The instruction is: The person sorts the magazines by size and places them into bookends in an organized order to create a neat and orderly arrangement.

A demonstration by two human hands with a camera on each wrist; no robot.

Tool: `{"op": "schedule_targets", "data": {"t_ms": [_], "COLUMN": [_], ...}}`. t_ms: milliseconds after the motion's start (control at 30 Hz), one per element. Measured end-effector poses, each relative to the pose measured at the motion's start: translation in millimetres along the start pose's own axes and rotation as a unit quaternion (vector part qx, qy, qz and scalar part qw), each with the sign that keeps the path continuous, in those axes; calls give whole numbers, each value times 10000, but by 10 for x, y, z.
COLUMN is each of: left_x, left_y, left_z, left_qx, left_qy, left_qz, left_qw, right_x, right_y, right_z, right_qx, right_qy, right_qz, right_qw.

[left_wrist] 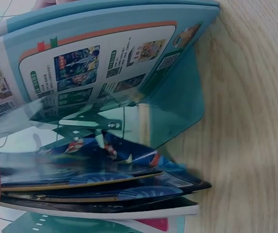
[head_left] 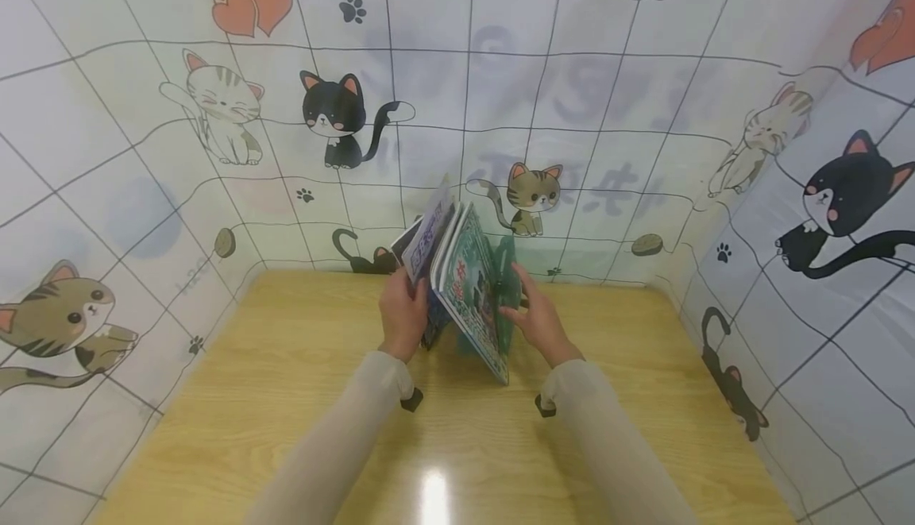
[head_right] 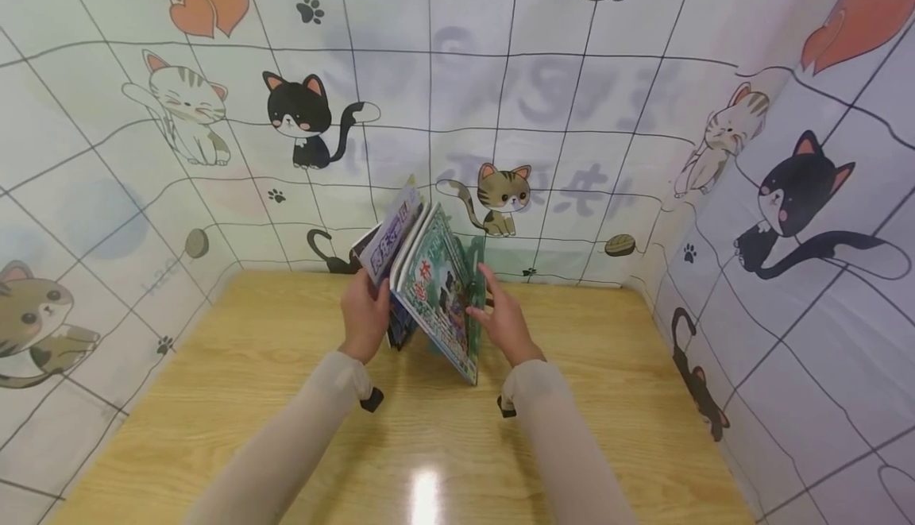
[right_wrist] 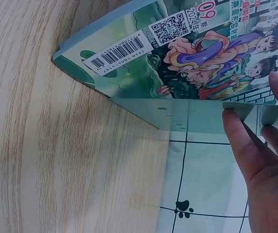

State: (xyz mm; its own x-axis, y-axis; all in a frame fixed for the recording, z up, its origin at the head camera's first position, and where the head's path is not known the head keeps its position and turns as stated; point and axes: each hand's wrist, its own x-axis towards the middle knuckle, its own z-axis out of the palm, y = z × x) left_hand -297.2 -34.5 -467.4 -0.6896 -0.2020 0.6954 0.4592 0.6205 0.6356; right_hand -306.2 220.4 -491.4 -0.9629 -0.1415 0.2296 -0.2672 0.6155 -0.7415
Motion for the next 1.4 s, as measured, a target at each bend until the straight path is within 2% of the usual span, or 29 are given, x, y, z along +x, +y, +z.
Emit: {"op": "schedule_targets", "data": {"t_ms": [100, 367, 533, 800, 933, 1200, 1400], "left_x": [18, 41, 19, -48, -58, -77, -84], "left_y": [2, 4, -40, -117, -123, -131, -157], "left_z": [-6, -22, -2, 42, 51, 23, 1], "left_qx": [-5, -157, -88, 7, 130, 577, 418], "left_qy": [-12, -200, -261, -194, -335, -1041, -883], "left_qz": [-26, -495, -656, -414, -271, -569, -598], "left_qw": [10000, 9985, 9975, 9990, 9990, 9913, 9934], "right_x": [-2, 8, 0, 2, 3, 0, -4], "right_y": [0, 9, -1, -6, -11, -20, -26], "right_z": [-5, -6, -5, 6, 3, 0, 10], "right_qx": [-1, -59, -104, -23, -8, -46, -52], "right_qy": [2, -7, 13, 11, 15, 35, 50], "right_qz": [30, 16, -15, -35, -5, -27, -11], "right_qw": [10000, 10000, 9999, 10000, 10000, 10000, 10000]}}
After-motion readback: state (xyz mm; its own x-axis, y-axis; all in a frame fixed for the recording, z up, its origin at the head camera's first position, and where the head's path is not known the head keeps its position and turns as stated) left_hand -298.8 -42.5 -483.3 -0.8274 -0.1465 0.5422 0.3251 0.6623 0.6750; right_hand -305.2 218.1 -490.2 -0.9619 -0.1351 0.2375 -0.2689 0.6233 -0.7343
